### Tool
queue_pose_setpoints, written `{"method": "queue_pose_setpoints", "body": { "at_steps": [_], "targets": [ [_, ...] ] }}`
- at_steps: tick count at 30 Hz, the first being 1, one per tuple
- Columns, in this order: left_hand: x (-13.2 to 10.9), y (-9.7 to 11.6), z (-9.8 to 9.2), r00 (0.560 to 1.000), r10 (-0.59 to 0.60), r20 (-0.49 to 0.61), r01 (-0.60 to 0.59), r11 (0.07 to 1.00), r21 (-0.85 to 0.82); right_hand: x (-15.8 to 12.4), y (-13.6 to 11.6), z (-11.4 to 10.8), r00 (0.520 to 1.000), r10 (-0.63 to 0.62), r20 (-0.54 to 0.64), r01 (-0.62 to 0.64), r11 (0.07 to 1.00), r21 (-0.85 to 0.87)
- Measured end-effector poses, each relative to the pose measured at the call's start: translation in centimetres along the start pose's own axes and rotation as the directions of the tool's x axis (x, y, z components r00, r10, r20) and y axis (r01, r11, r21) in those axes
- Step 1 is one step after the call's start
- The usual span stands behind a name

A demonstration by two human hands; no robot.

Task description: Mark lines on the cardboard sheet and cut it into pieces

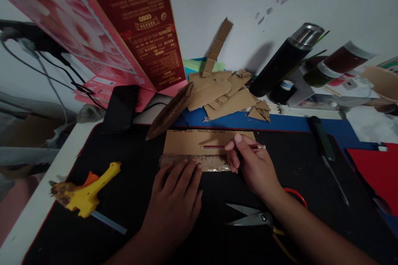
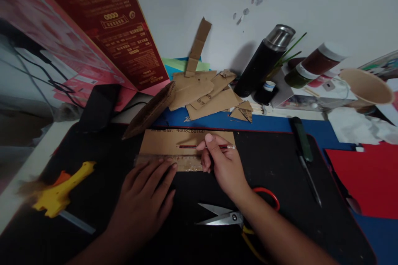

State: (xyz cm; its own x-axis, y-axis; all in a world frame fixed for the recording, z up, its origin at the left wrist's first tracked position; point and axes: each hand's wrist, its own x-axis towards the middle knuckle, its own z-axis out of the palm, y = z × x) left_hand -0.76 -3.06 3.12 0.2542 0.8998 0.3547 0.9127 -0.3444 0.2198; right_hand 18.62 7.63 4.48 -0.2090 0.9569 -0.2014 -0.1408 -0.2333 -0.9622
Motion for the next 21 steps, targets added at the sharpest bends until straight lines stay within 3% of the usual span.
{"method": "queue_pose_setpoints", "body": {
  "at_steps": [21],
  "targets": [
    [-0.2,-0.07,0.14,1.0,0.008,0.007,-0.008,1.0,-0.003,-0.07,-0.11,0.08,1.0,0.006,-0.002,-0.006,1.0,0.017]
  ]
}}
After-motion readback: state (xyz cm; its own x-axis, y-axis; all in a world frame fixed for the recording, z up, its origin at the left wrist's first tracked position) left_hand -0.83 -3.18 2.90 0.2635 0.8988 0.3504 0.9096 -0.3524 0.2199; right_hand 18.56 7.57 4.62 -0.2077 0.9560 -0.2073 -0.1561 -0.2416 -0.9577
